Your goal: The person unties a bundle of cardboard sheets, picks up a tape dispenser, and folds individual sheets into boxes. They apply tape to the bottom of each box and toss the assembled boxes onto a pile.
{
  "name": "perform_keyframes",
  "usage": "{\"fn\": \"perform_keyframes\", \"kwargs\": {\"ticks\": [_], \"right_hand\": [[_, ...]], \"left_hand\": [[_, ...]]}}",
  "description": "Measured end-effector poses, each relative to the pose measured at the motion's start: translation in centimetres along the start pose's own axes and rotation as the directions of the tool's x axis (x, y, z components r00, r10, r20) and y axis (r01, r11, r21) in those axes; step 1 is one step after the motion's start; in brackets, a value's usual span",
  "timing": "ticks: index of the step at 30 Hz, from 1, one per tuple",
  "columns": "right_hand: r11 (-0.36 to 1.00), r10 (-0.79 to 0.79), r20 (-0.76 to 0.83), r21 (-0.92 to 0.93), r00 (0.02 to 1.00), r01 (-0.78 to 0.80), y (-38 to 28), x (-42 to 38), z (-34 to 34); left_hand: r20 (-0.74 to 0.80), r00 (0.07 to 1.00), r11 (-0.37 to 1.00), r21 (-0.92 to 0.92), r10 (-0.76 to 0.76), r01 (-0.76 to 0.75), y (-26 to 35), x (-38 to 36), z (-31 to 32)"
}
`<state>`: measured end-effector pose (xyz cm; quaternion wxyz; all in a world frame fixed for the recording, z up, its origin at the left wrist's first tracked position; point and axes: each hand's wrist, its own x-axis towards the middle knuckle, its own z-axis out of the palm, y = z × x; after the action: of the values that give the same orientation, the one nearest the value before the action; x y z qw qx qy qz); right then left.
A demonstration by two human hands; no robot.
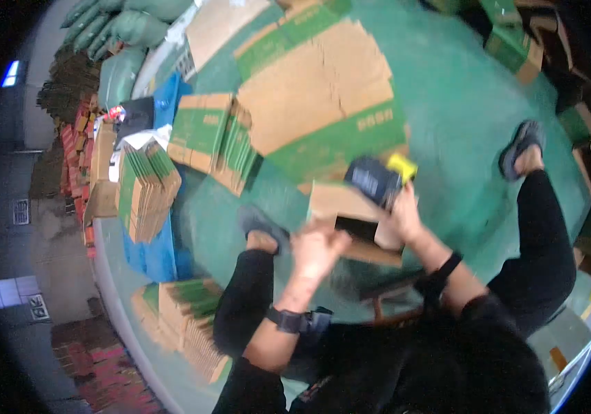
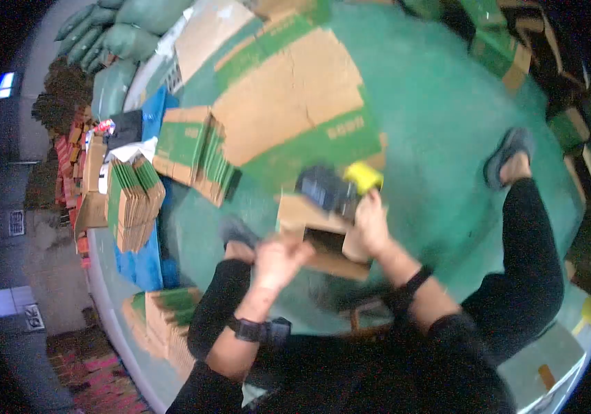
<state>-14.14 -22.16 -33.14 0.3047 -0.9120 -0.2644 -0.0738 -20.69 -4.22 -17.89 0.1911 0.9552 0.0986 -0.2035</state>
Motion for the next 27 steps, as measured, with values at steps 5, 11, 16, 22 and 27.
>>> {"fn": "perform_keyframes", "kwargs": {"ticks": [5, 11, 16, 22, 27], "right_hand": [[0.932, 0.072, 0.094, 0.348, 0.993, -0.101, -1.8, 2.3, -5.6], [0.948, 0.063, 0.131, 0.301, 0.989, -0.101, -3.2, 3.3, -5.6], [0.918, 0.133, 0.194, 0.346, 0.972, -0.195, -4.6, 2.9, -3.3], [0.993, -0.112, -0.207, -0.063, 0.972, 0.101, -4.8, 4.5, -4.6], [0.971, -0.205, 0.046, -0.119, 0.978, 0.209, -3.7, 5.3, -5.5]], "left_hand": [[-0.543, 0.838, 0.941, -0.306, -0.048, -0.144, -6.7, 1.4, 4.7], [-0.452, 0.844, 0.946, -0.269, -0.288, 0.179, -2.2, 6.1, 5.3], [-0.562, 0.781, 0.958, -0.089, -0.273, 0.271, -2.1, 7.1, 6.8], [-0.527, 0.832, 0.98, 0.012, 0.175, -0.198, -3.3, 3.1, 6.5], [-0.354, 0.721, 0.791, 0.101, 0.596, -0.603, -4.4, 2.5, 7.7]]}}
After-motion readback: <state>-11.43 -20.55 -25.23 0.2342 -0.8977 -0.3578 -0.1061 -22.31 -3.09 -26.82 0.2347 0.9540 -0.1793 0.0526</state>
